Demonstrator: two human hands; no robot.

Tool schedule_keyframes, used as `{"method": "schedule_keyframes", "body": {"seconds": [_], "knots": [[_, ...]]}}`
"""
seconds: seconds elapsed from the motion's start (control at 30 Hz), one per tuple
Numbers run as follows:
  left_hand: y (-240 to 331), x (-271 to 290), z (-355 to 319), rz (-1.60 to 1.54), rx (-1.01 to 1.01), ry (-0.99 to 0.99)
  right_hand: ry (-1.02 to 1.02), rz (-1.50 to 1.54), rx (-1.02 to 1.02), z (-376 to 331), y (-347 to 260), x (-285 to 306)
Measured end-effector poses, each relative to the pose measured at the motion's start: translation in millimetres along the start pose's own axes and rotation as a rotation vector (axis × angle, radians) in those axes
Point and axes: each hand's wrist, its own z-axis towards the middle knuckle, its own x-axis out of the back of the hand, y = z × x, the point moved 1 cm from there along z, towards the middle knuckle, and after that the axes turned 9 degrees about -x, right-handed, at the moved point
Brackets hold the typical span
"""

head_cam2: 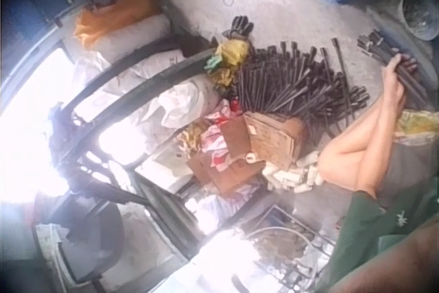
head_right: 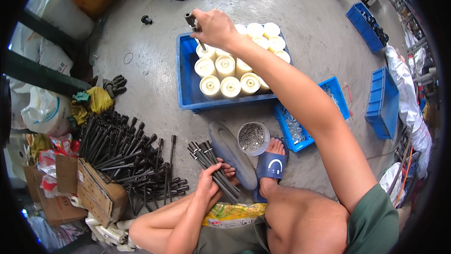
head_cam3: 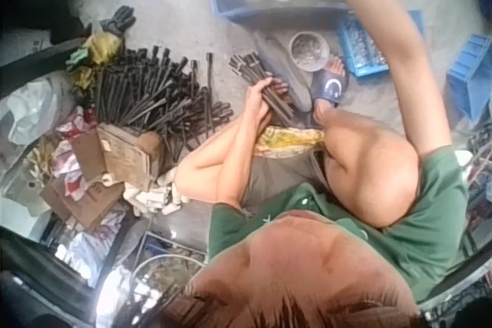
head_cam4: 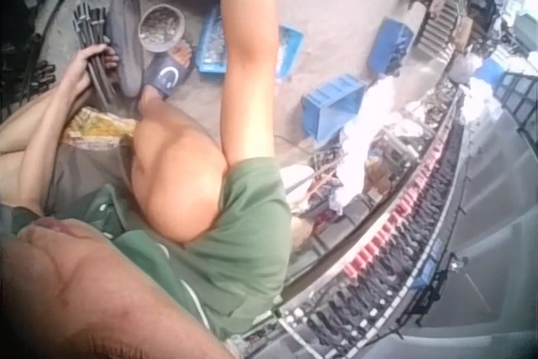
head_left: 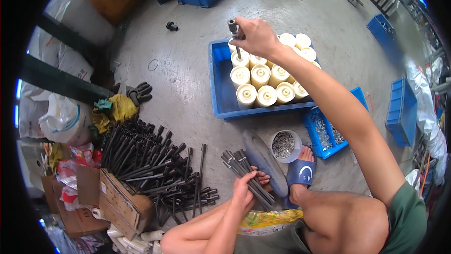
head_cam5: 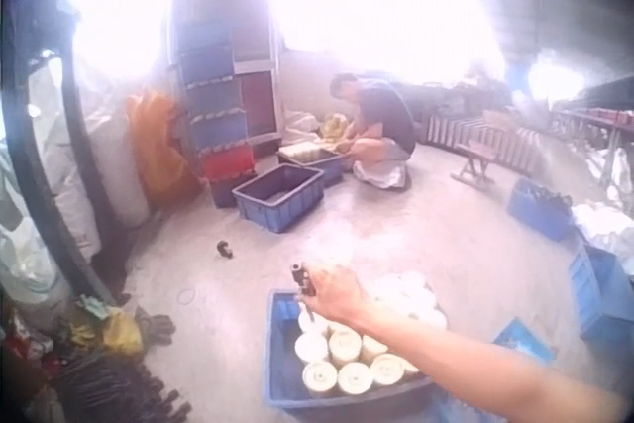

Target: The person assembles metal rods into a circular plastic base, then inserts small screws into the top of each rod by hand.

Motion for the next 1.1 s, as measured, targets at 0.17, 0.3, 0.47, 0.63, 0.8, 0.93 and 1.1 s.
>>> {"method": "schedule_keyframes", "body": {"seconds": [0.17,0.3,0.47,0.63,0.8,0.93,1.1], "knots": [[-3,8,4,0.044,-0.003,-0.02,-0.022,-0.002,-0.068,6,-4,-8],[-5,11,6,0.033,0.016,-0.033,-0.22,-0.095,-0.203,-3,-2,-7],[-6,15,7,0.027,0.023,-0.034,-0.123,-0.166,-0.217,-7,-10,-1],[-8,18,10,0.026,0.025,-0.055,-0.034,-0.003,-0.012,6,-16,14],[-7,18,8,0.02,0.016,-0.041,-0.191,-0.301,-0.138,15,-44,36],[-7,15,8,0.035,0.011,-0.05,-0.264,-0.314,-0.181,28,-40,40],[-7,15,8,0.033,0.011,-0.04,-0.291,-0.276,-0.23,26,-56,49]]}}
